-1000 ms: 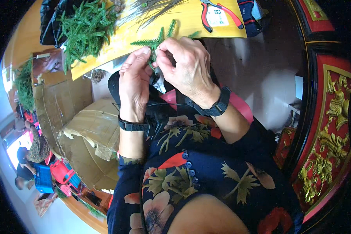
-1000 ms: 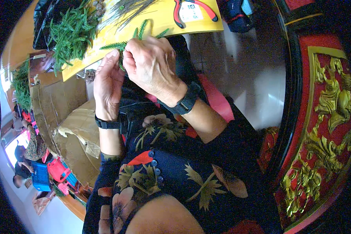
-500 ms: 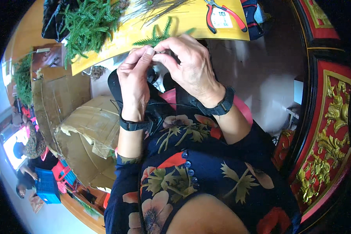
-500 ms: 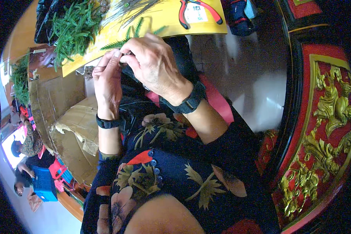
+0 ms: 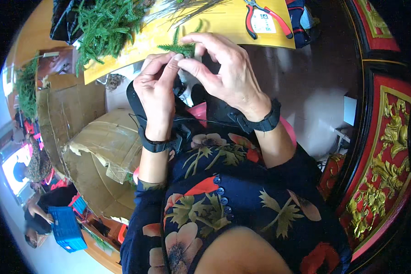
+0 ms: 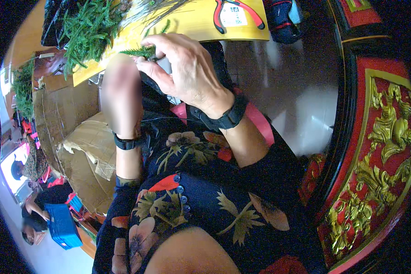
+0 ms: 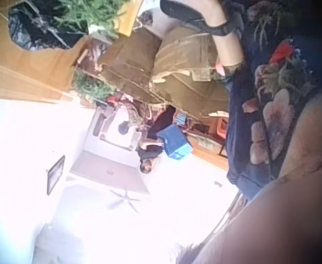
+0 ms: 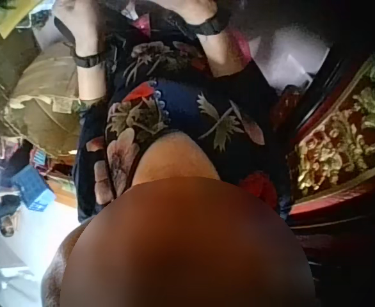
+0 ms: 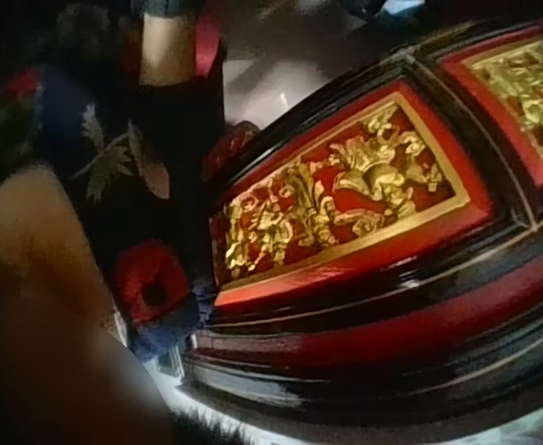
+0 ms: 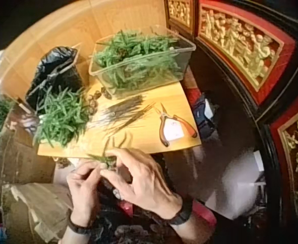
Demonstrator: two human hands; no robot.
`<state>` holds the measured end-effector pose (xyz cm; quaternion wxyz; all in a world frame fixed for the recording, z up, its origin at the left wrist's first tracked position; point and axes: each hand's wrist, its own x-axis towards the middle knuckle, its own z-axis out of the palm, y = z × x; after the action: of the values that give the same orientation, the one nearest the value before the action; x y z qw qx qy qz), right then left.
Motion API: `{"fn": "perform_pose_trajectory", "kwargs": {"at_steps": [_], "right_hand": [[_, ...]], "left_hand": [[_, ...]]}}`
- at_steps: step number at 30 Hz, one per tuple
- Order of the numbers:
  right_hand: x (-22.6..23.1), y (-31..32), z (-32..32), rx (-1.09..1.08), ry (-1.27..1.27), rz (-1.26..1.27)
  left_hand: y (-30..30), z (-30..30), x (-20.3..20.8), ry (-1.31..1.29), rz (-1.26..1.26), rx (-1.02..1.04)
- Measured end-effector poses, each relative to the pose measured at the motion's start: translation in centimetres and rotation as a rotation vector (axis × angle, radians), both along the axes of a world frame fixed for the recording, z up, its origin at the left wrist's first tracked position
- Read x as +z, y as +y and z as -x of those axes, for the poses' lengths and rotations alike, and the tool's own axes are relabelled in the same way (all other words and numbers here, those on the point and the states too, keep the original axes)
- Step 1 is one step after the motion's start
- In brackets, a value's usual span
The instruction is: Trimming and assembling small decorative components onto green foliage sprigs at a workstation.
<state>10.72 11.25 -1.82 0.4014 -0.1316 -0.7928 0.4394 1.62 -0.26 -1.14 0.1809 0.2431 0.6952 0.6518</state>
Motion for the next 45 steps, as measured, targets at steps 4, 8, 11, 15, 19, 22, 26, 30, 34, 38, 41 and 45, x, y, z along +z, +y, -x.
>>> {"fn": "perform_pose_trajectory", "kwargs": {"at_steps": [4, 8, 11, 15, 19, 22, 26, 30, 34, 38, 41, 45], "right_hand": [[-0.6, 0.2, -0.2, 0.027, -0.014, 0.018], [-1.4, 0.3, 0.1, 0.031, -0.007, 0.027], [-1.4, 0.1, 0.0, 0.049, 0.007, 0.077], [-0.7, -0.2, -0.5, 0.154, -0.055, 0.584], [-0.9, 0.4, -0.6, 0.303, 0.034, 0.505], [-0.9, 0.5, -0.1, 0.235, -0.113, 0.382], [0.7, 0.2, -0.2, 0.259, -0.141, 0.562], [0.4, 0.2, 0.0, 0.26, -0.258, 0.562], [0.1, 0.0, 0.0, 0.389, -0.094, 0.818], [0.8, 0.8, 0.3, 0.472, -0.228, 0.656], [0.7, 1.6, 0.8, 0.505, -0.328, 0.547], [1.1, 2.1, 1.2, 0.511, -0.279, 0.305]], "left_hand": [[0.1, -0.7, 0.6, 0.305, 0.156, -0.038], [0.3, -1.4, 1.1, 0.373, 0.213, -0.049], [0.3, -1.3, 0.9, 0.356, 0.192, -0.034], [0.3, -1.0, 0.4, 0.277, 0.086, -0.012], [0.2, -0.7, 0.2, 0.105, -0.02, -0.052], [-0.4, -0.3, 0.4, 0.083, -0.019, -0.102], [-0.9, 0.0, 0.8, 0.017, -0.027, -0.141], [-1.3, 0.4, 1.2, 0.004, 0.024, -0.183], [-1.7, 1.2, 1.0, -0.163, -0.013, -0.233], [-1.9, 1.8, 1.2, -0.208, -0.013, -0.301], [-2.3, 2.4, 1.3, -0.251, 0.039, -0.351], [-2.6, 3.3, 0.8, -0.356, 0.087, -0.442]]}}
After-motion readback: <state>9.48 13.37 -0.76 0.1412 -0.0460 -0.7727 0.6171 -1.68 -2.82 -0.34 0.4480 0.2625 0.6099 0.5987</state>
